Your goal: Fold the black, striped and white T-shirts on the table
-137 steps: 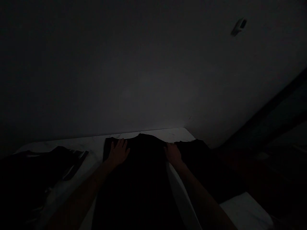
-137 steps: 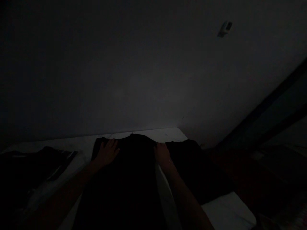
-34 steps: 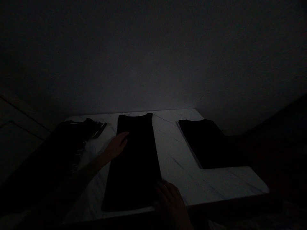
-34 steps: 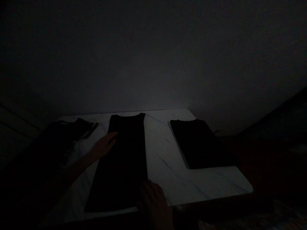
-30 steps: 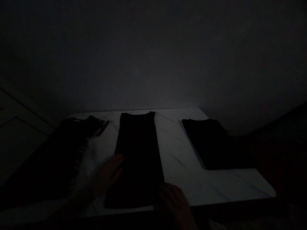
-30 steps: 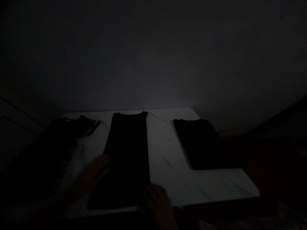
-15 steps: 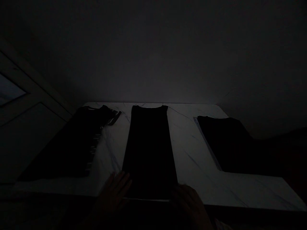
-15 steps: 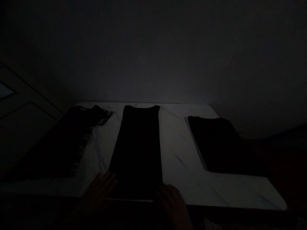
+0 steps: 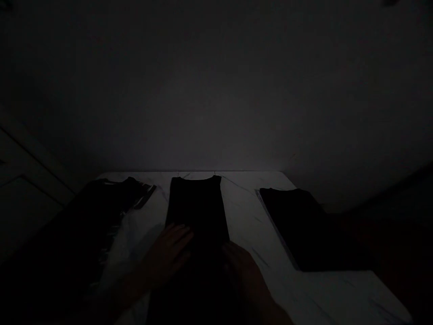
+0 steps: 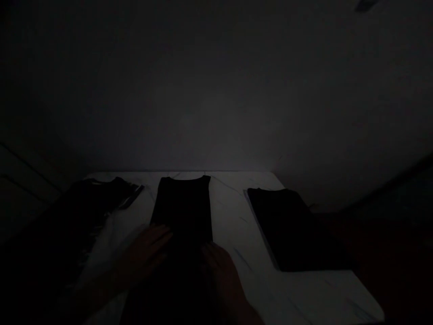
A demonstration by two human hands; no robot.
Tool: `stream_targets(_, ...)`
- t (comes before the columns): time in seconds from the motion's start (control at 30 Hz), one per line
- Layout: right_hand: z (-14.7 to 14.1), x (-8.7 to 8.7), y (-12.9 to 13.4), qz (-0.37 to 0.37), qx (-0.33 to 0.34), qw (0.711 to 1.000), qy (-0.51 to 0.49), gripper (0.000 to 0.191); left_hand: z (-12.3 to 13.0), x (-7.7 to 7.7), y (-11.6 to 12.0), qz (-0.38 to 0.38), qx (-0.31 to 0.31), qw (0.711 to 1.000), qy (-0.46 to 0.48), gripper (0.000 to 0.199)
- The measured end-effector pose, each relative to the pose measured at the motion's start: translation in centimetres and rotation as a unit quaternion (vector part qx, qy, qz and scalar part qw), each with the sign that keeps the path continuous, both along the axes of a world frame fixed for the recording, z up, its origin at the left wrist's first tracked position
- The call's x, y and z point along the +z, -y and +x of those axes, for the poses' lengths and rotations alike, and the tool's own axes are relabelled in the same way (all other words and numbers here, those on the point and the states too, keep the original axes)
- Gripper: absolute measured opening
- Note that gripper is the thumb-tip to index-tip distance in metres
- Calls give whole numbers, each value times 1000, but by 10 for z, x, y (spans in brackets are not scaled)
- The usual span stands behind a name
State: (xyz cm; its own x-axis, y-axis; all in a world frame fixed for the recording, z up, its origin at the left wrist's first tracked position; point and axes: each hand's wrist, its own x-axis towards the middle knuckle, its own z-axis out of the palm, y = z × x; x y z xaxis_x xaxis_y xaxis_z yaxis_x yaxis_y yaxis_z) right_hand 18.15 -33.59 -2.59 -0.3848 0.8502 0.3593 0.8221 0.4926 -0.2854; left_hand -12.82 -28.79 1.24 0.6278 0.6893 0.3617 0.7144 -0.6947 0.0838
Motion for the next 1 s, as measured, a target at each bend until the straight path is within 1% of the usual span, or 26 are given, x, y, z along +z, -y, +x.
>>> stream_targets(0.03,-5,9,-23,-22,-12,1000,7,43,11,7,-31,-12,5,1000,19,46)
stream_targets(0.1,-11,27,-69,-62,-32,997,15,40,31,17,-92,-52,23,997,43,43)
stream_targets(0.17,-17,42,-110,-96,-53,994,20,39,51,21,-146,-101,61,992,33,42)
stream_targets(0.2,-20,47,-127,-106,-61,992,22,38,60,22,-170,-124,86,988,19,42)
stream_targets(0.27,-29,51,-154,-114,-70,991,29,38,78,20,-210,-155,123,980,-6,40)
stream_targets(0.37,-46,43,-183,-109,-69,991,44,41,108,13,-254,-169,134,976,-18,36)
stream_targets(0.47,-59,24,-202,-102,-90,989,53,47,143,8,-285,-177,139,974,-21,35)
stream_targets(0.57,-64,4,-211,-112,-117,986,50,55,171,4,-310,-189,161,968,-28,37)
stream_targets(0.63,-65,-8,-212,-121,-117,985,39,59,184,2,-322,-202,184,961,-39,41)
stream_targets(0.7,-65,-16,-210,-123,-114,986,24,60,190,-2,-332,-216,206,953,-53,49)
stream_targets(0.77,-65,-19,-209,-125,-115,985,11,61,193,-5,-339,-227,223,946,-63,58)
stream_targets(0.83,-65,-19,-208,-133,-115,984,4,62,195,-9,-345,-237,234,940,-74,62)
stream_targets(0.9,-64,-16,-207,-140,-114,984,-1,63,196,-12,-350,-251,237,934,-86,61)
stream_targets(1.0,-63,-12,-207,-142,-108,984,-4,63,197,-14,-360,-282,227,926,-107,53)
